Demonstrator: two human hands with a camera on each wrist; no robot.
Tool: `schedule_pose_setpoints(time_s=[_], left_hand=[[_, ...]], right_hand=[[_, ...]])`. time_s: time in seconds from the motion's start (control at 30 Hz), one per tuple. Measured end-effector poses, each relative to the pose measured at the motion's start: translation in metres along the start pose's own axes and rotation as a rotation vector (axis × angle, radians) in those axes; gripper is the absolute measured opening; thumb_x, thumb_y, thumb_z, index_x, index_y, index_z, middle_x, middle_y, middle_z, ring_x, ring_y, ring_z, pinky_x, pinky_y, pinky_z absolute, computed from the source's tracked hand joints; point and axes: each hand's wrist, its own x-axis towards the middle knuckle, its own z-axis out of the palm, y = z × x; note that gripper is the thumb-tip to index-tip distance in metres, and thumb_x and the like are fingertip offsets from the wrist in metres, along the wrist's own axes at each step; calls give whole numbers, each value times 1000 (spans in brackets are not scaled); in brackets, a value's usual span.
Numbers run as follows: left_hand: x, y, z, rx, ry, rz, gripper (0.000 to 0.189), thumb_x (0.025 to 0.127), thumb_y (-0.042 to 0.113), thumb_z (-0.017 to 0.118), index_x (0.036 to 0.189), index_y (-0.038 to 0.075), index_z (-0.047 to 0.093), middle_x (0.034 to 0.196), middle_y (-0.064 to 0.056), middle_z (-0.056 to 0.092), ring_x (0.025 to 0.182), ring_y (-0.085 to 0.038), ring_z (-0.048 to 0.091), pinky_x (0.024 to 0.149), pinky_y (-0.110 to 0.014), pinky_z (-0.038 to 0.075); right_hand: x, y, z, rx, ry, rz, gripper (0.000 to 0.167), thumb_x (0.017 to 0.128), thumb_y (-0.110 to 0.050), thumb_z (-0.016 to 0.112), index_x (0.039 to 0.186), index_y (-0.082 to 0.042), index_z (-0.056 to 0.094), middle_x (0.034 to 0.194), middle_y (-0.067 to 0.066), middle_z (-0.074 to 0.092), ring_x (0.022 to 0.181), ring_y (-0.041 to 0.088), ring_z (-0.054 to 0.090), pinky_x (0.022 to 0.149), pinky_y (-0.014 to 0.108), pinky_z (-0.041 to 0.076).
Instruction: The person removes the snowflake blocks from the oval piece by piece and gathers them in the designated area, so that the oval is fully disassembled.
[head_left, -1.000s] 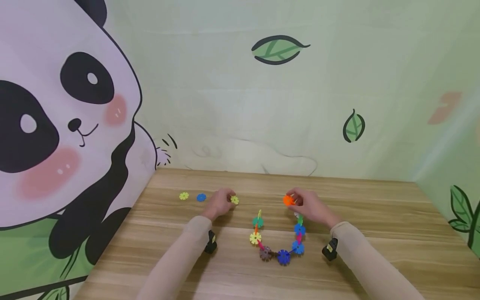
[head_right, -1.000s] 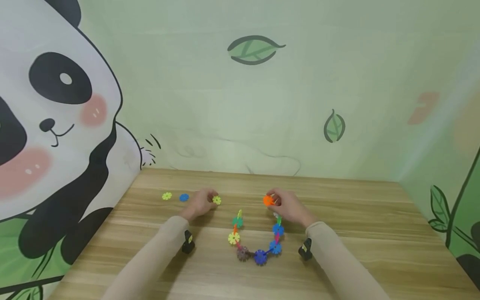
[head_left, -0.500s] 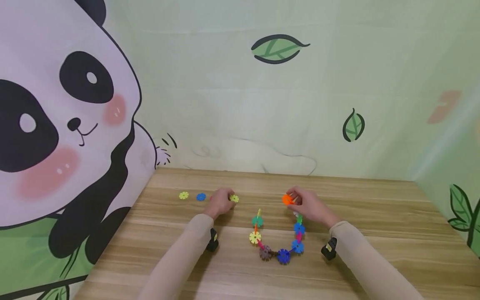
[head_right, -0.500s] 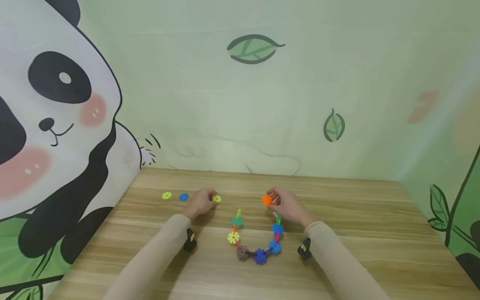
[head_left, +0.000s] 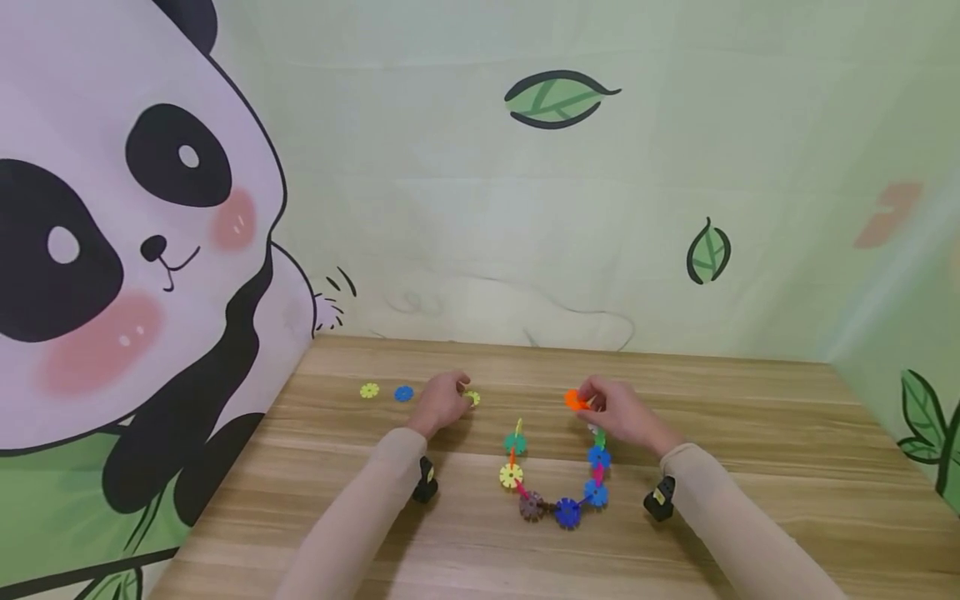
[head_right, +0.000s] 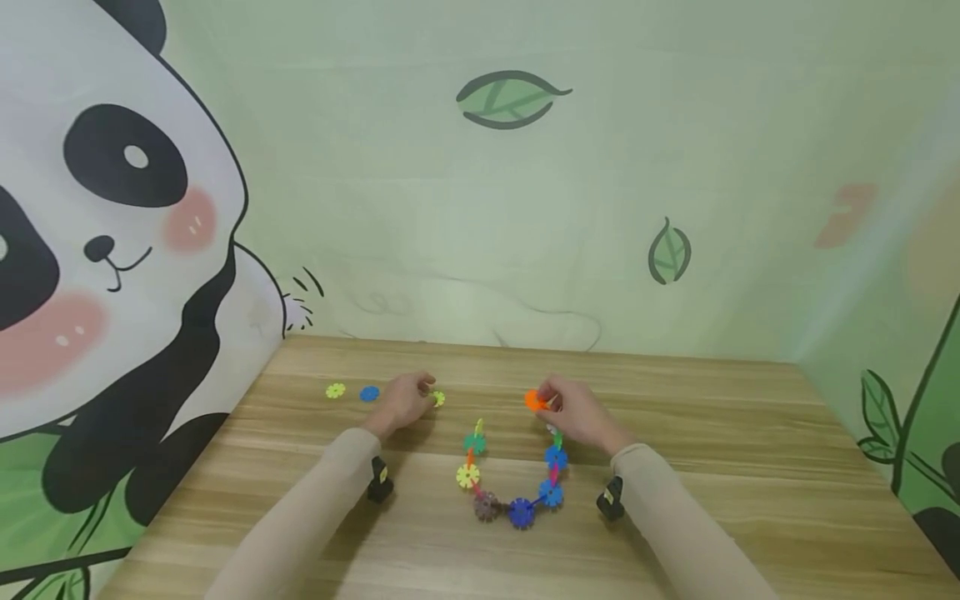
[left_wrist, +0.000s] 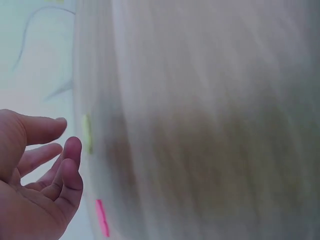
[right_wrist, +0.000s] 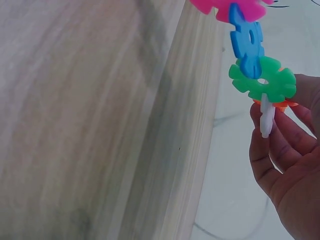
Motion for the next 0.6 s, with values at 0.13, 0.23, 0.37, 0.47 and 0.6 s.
schedule_pose_setpoints(time_s=[0.13, 0.23, 0.37, 0.47, 0.6], left_hand=[[-2, 13, 0, -79, -5, 47, 31, 88, 9, 64, 116, -1, 60, 106, -16, 63, 97, -29, 59, 81, -40, 50], [-4, 23, 3, -131, -17, 84, 29, 89, 9, 62, 116, -2, 60, 105, -16, 63, 95, -28, 60, 79, -39, 51], [-6, 36, 7, -174, -27, 145, 26, 91, 11, 61, 113, -3, 61, 101, -13, 64, 92, -26, 60, 77, -36, 51], [-8, 46, 10, -219, -28, 181, 22, 91, 11, 61, 108, -2, 63, 96, -11, 65, 90, -24, 60, 76, -33, 51], [-10, 58, 14, -277, -41, 195, 17, 91, 11, 62, 103, 0, 66, 91, -6, 65, 85, -19, 60, 73, -29, 50]], right_hand=[[-1, 0, 0, -9, 3, 2, 16, 85, -6, 69, 98, -6, 59, 88, 2, 60, 74, 16, 54, 61, 27, 49], [-1, 0, 0, -5, 1, 0, 16, 85, -6, 69, 98, -6, 59, 87, 2, 61, 73, 16, 54, 61, 28, 49], [-1, -1, 0, 0, -2, -5, 15, 86, -7, 69, 97, -6, 60, 86, 1, 61, 73, 16, 54, 61, 28, 49], [0, -2, -1, -9, -6, 0, 14, 86, -9, 69, 97, -8, 60, 86, 0, 61, 73, 16, 55, 62, 28, 50], [1, -4, -1, -16, -14, 11, 13, 86, -11, 69, 96, -9, 61, 86, -1, 61, 73, 16, 55, 63, 28, 50]])
